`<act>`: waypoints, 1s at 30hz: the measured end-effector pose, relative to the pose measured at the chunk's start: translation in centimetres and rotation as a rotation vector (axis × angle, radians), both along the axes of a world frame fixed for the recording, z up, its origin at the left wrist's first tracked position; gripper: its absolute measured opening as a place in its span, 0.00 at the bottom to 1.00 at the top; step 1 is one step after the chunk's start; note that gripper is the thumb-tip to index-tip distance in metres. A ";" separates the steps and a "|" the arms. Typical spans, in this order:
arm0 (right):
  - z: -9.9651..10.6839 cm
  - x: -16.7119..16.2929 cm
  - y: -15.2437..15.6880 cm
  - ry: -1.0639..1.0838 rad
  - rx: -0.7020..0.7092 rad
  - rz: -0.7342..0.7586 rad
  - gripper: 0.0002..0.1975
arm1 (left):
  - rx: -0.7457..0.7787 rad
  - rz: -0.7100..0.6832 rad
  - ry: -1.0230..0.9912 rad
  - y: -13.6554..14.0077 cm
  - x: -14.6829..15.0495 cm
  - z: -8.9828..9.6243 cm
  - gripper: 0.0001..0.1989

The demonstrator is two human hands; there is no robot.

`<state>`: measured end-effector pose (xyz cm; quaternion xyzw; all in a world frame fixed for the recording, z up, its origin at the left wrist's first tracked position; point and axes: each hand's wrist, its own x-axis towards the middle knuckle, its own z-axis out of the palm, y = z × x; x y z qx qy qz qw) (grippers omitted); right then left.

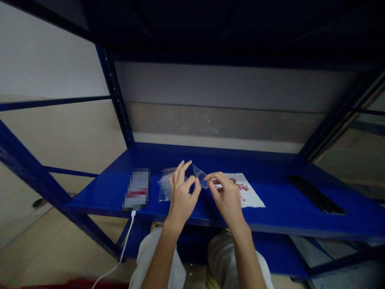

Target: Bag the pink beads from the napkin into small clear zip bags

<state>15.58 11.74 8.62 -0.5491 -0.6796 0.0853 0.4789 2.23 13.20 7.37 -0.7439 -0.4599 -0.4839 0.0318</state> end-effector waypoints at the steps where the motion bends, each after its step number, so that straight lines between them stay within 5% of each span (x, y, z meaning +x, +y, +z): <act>1: 0.0 0.0 0.0 -0.051 0.001 0.009 0.11 | 0.002 -0.008 0.016 0.0 0.0 0.0 0.09; 11: -0.1 0.4 -0.9 -0.157 -0.217 0.193 0.16 | -0.040 -0.199 0.109 -0.2 -0.8 0.1 0.09; 18: -0.4 1.1 -0.5 -0.054 -0.231 0.264 0.19 | -0.095 -0.276 0.088 -0.6 -1.1 0.0 0.04; 23: -0.5 1.6 -0.4 -0.010 -0.237 0.264 0.19 | -0.139 -0.326 0.110 0.0 -0.8 -0.8 0.37; 30: 0.2 3.2 -0.5 0.052 -0.156 0.192 0.14 | -0.019 -0.213 0.142 1.6 -0.4 -2.8 0.30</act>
